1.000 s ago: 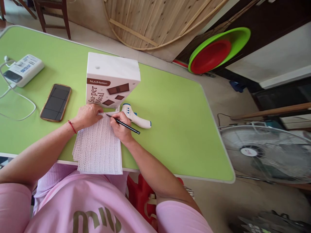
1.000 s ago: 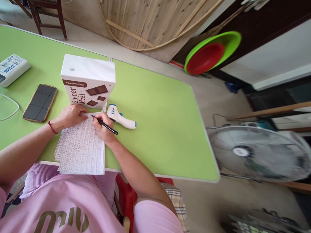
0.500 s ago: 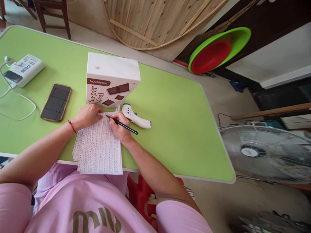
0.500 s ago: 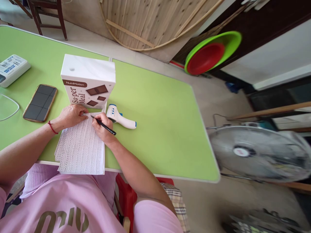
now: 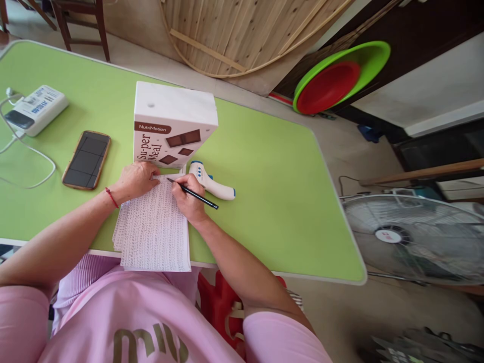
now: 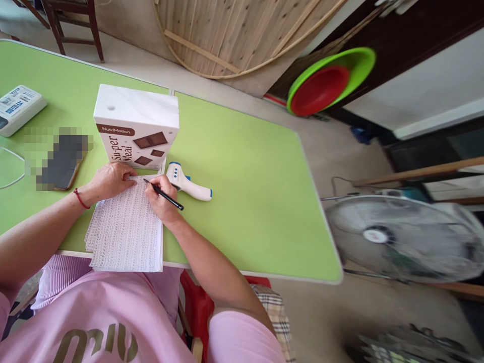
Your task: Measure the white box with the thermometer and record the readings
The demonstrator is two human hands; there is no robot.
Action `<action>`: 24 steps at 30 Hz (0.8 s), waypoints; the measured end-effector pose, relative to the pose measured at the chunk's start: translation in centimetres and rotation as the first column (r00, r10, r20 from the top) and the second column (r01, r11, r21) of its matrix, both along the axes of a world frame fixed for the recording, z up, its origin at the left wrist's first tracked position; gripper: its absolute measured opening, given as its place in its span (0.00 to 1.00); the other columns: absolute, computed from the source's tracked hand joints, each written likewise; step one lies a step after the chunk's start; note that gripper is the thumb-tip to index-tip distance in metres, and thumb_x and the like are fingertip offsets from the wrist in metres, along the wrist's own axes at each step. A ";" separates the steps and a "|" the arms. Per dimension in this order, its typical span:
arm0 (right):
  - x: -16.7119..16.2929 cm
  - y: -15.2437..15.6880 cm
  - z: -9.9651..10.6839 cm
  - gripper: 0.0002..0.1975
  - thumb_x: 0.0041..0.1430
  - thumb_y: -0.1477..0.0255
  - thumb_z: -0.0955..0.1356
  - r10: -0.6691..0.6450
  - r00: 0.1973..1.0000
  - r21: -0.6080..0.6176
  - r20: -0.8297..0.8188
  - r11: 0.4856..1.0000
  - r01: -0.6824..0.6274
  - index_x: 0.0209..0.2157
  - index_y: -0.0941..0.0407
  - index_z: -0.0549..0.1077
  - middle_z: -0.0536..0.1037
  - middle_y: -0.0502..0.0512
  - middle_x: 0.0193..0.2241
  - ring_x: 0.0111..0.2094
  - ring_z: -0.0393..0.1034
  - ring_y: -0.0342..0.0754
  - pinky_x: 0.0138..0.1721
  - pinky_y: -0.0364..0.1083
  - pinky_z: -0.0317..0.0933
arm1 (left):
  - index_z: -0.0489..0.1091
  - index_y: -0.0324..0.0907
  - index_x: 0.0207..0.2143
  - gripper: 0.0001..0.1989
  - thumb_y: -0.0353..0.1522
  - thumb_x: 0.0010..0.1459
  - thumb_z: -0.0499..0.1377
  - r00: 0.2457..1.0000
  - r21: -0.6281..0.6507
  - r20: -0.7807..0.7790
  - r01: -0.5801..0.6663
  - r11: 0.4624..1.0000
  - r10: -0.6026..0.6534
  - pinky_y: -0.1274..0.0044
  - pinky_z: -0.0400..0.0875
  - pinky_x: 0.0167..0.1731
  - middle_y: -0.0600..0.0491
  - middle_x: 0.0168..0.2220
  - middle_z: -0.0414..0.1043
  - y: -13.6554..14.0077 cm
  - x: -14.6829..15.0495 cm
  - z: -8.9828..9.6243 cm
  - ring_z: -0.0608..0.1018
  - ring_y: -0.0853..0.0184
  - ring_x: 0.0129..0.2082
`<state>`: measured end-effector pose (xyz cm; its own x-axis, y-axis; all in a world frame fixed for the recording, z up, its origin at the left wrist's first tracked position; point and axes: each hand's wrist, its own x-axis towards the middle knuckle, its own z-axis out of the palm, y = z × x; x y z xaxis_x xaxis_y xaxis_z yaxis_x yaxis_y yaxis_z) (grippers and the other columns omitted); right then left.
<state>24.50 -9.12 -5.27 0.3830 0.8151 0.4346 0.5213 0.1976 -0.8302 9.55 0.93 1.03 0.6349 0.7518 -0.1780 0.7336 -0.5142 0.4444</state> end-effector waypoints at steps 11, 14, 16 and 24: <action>0.2 0.1 -0.3 0.05 0.59 0.66 0.66 0.002 0.999 -0.049 0.041 0.999 0.000 0.31 0.51 0.68 0.74 0.46 0.23 0.24 0.69 0.44 0.30 0.45 0.67 | 0.81 0.43 0.42 0.11 0.29 0.58 0.61 1.000 0.004 -0.010 -0.001 1.000 0.001 0.70 0.73 0.38 0.49 0.34 0.79 0.0 0.0 0.0 0.80 0.57 0.41; 0.2 0.1 -0.3 0.04 0.59 0.67 0.66 0.007 0.998 -0.066 0.058 0.998 -0.003 0.31 0.51 0.67 0.74 0.46 0.23 0.24 0.68 0.44 0.30 0.45 0.66 | 0.81 0.42 0.42 0.11 0.29 0.58 0.60 1.000 0.006 -0.013 0.005 1.000 -0.004 0.70 0.73 0.39 0.49 0.35 0.79 0.0 0.0 -0.1 0.80 0.56 0.41; 0.2 0.1 -0.2 0.04 0.59 0.67 0.66 0.002 0.998 -0.062 0.055 0.998 0.001 0.30 0.51 0.67 0.74 0.46 0.23 0.23 0.68 0.44 0.29 0.45 0.66 | 0.81 0.42 0.43 0.12 0.29 0.58 0.60 1.000 0.009 -0.010 0.007 1.000 -0.007 0.70 0.73 0.39 0.48 0.36 0.80 0.0 0.0 -0.1 0.81 0.56 0.42; 0.0 -0.1 0.1 0.05 0.58 0.66 0.66 -0.050 0.998 -0.050 0.024 0.997 0.051 0.29 0.50 0.67 0.74 0.46 0.22 0.23 0.67 0.44 0.28 0.45 0.66 | 0.81 0.42 0.44 0.12 0.30 0.59 0.61 1.000 0.012 -0.013 0.014 1.000 -0.014 0.69 0.73 0.40 0.49 0.36 0.80 0.1 -0.1 -0.1 0.81 0.56 0.42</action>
<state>24.47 -9.18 -5.14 0.4147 0.8164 0.4019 0.5482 0.1283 -0.8264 9.50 0.99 0.95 0.6430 0.7450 -0.1774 0.7320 -0.5298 0.4284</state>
